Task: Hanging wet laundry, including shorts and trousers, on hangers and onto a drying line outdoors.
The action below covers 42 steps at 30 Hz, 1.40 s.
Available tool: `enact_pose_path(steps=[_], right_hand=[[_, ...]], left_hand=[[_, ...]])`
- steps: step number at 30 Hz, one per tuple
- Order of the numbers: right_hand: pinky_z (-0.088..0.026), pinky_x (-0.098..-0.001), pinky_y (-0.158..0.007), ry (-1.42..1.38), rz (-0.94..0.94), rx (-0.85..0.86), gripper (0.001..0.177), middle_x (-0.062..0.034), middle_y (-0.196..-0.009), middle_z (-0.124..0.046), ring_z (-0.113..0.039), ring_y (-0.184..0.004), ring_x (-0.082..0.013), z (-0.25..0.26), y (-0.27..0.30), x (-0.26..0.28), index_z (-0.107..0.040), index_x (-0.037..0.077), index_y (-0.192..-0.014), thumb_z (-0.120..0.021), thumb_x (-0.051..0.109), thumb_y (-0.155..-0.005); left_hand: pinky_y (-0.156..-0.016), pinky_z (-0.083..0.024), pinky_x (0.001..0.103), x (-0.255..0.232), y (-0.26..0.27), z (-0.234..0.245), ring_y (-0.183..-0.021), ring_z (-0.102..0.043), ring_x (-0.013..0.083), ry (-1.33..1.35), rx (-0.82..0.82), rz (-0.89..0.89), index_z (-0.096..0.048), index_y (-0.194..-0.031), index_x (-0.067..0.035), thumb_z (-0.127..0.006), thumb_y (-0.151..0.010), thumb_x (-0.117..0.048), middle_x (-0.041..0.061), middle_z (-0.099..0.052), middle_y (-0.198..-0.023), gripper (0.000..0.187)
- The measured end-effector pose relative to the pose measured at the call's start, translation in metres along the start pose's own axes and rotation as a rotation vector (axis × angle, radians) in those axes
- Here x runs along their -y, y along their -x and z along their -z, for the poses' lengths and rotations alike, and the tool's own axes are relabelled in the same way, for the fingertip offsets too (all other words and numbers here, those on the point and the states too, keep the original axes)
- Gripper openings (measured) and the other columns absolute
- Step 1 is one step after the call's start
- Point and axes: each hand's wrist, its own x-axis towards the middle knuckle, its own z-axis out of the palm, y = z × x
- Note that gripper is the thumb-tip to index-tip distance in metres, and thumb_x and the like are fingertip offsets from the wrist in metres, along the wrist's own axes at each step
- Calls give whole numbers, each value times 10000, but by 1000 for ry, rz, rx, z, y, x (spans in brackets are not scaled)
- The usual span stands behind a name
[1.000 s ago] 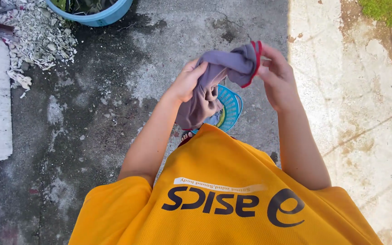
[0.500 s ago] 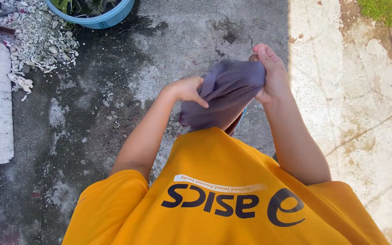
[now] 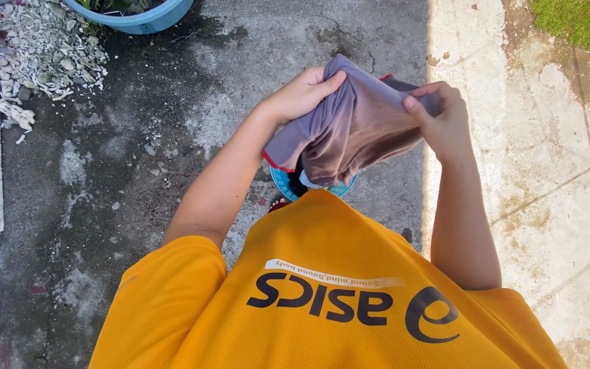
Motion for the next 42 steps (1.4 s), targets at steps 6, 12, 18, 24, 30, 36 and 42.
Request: enact_pose_path(steps=[6,12,18,24,30,36,42], right_hand=[[-487,-553,-1019,765,637,144,1215,-379,-1336,-491,-439,-1273,-558,-62,55,56,-503,-42,-1394,-1056,444,-427],[-620,-351,-1018,66,282,-44,382,-140,-1308,-602,-689,-1198,-254,-96,66,31,-625,27,-1315,-700,112,-950],[-488,-400,-1053,179,585,159,263,-176,-1357,-624,-611,-1236,-306,-76,46,36,-701,-19,-1248,-642,45,-1000],[-549,-321,-981,-280,-317,430,271,-49,-1115,-745,-701,-1043,-147,-52,26,29,-694,38,-1193,-519,186,-1048],[-555,-362,-973,-252,-223,323,304,-79,-1129,-704,-670,-1038,-160,-36,20,36,-647,-12,-1273,-503,173,-1079],[-595,-402,-951,-535,-274,363,292,-133,-1157,-706,-701,-1027,-225,-42,29,33,-629,-40,-1271,-479,137,-1094],[-566,-395,-953,-717,-347,379,254,-122,-1206,-674,-679,-1056,-221,-42,33,45,-550,5,-1322,-468,128,-1114]], left_hand=[[-754,-587,279,14,-35,-36,-840,-703,104,400,-204,229,-718,-1086,-13,-583,-1033,-428,39,-754,-977,439],[-625,-589,309,-6,-18,-59,-732,-716,172,446,-253,330,-714,-1012,10,-634,-985,-384,113,-758,-902,403],[-986,-571,315,-34,14,-50,-1081,-691,128,530,-121,-90,-621,-1234,-27,-912,-757,-131,53,-686,-1158,569],[-860,-576,306,-22,31,-35,-973,-691,135,-135,-111,-25,-625,-1222,-10,-761,-881,-164,29,-712,-1059,399],[-859,-623,365,-12,33,-28,-818,-727,170,389,-222,327,-614,-1047,-21,-542,-1077,-228,-29,-588,-781,221],[-880,-610,367,11,29,-49,-1050,-644,120,276,-154,310,-577,-1197,-45,-669,-964,-334,-11,-664,-1047,382],[-1000,-545,393,39,34,-66,-1170,-632,209,191,5,204,-600,-1311,22,-820,-893,-228,121,-678,-1244,534]])
